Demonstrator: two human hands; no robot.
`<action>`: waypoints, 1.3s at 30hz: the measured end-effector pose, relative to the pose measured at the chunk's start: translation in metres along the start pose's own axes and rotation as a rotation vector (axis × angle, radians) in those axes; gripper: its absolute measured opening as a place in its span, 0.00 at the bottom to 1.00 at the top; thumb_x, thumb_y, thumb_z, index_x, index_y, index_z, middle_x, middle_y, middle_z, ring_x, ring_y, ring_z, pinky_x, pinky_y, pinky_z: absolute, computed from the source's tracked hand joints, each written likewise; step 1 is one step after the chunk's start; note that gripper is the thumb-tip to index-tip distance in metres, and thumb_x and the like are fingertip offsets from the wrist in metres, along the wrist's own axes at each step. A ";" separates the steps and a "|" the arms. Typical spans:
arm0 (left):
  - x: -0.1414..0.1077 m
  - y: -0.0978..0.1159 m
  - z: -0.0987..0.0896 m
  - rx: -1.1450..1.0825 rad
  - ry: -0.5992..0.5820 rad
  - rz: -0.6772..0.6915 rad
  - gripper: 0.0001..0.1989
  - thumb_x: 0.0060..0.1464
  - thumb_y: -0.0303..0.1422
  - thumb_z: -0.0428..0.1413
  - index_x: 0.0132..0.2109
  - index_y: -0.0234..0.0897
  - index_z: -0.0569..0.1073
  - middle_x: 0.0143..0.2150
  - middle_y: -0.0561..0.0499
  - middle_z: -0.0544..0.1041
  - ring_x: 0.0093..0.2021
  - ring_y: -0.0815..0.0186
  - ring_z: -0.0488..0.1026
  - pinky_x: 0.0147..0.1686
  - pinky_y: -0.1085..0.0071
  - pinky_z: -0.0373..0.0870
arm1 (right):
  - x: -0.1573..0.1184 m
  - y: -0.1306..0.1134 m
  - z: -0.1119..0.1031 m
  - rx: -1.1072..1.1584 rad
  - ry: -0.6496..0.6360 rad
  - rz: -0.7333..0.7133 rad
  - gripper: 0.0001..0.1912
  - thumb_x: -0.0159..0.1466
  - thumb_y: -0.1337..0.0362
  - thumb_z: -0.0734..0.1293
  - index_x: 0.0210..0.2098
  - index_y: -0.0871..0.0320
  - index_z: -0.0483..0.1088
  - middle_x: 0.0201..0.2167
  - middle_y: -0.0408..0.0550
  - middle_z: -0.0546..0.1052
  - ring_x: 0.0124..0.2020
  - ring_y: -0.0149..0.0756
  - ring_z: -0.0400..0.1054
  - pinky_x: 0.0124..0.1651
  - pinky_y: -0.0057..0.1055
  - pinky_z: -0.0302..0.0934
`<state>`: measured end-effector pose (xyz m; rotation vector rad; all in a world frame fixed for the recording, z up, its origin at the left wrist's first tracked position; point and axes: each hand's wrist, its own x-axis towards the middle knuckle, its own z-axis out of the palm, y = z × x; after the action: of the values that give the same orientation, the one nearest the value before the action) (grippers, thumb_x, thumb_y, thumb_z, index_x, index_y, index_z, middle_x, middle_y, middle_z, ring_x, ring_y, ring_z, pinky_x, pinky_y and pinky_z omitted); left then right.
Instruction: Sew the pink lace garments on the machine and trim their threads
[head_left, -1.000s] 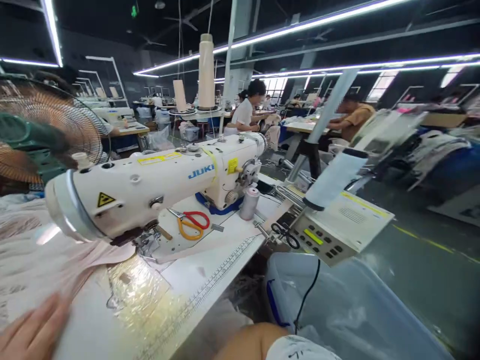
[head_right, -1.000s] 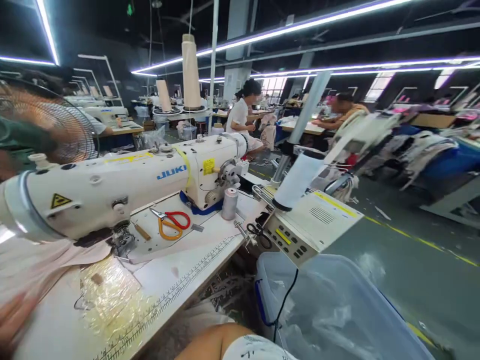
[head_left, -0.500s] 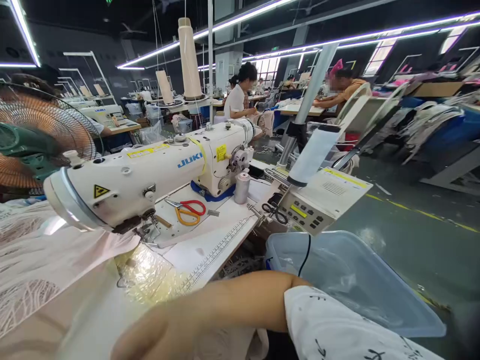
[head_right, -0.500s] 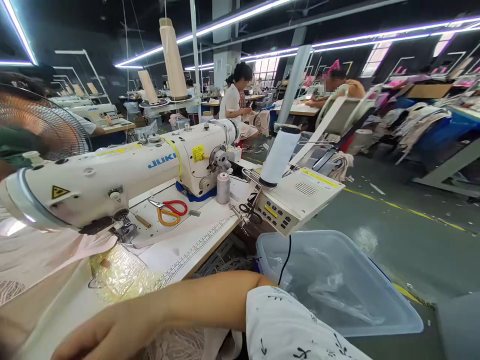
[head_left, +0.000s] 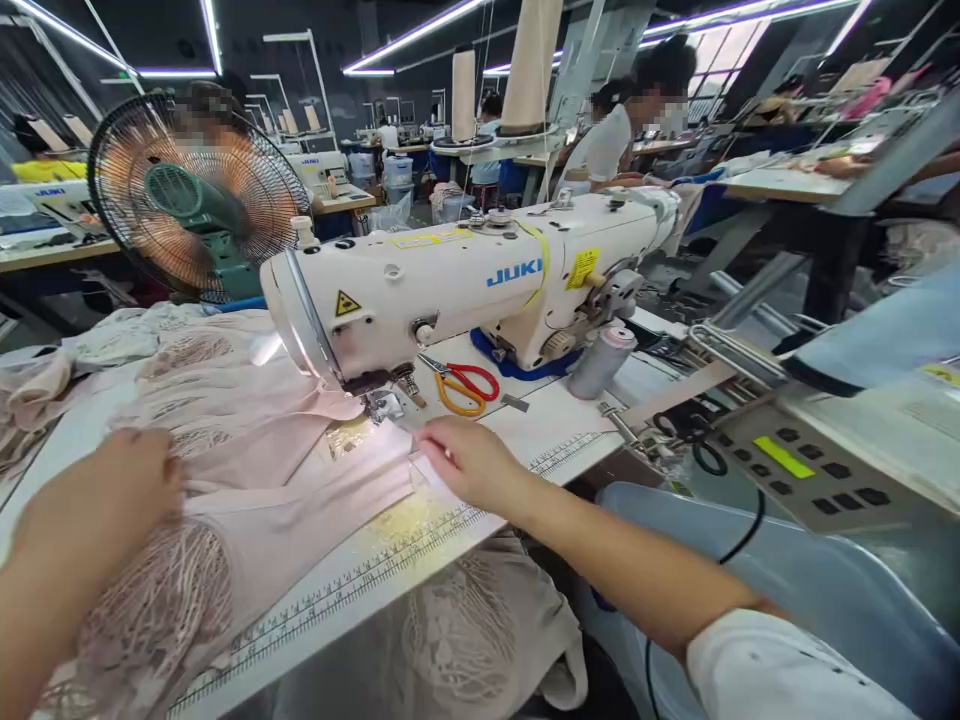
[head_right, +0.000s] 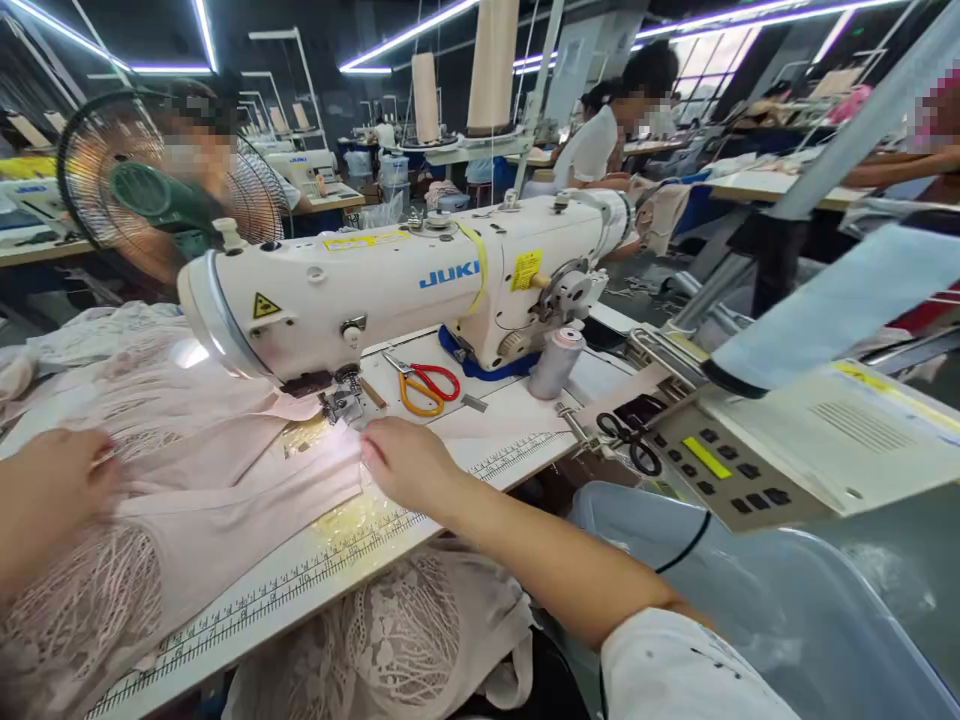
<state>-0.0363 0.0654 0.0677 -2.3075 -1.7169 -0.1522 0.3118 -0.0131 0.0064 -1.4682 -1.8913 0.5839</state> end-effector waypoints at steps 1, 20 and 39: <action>0.008 0.021 0.002 0.000 -0.025 0.027 0.12 0.59 0.33 0.43 0.34 0.37 0.69 0.34 0.46 0.74 0.35 0.56 0.73 0.35 0.60 0.70 | 0.000 -0.010 0.007 -0.114 -0.073 -0.072 0.08 0.65 0.68 0.60 0.33 0.61 0.69 0.34 0.53 0.75 0.38 0.42 0.68 0.43 0.38 0.62; 0.059 0.113 0.038 -0.266 -0.167 0.293 0.17 0.61 0.35 0.42 0.43 0.37 0.74 0.46 0.44 0.77 0.46 0.59 0.75 0.44 0.67 0.72 | 0.050 -0.006 0.059 -0.478 -0.383 -0.680 0.32 0.64 0.50 0.64 0.61 0.66 0.60 0.61 0.58 0.64 0.62 0.53 0.54 0.64 0.47 0.50; 0.030 0.114 0.075 -0.329 -0.076 0.585 0.22 0.63 0.37 0.41 0.55 0.30 0.71 0.59 0.40 0.71 0.57 0.52 0.68 0.56 0.54 0.67 | 0.011 0.006 0.034 -0.415 -0.443 -0.665 0.30 0.64 0.54 0.65 0.59 0.70 0.62 0.63 0.63 0.62 0.66 0.47 0.52 0.66 0.44 0.49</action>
<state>0.0761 0.0830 -0.0132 -2.9823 -1.0325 -0.2465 0.2894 0.0011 -0.0183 -0.8615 -2.7980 0.2051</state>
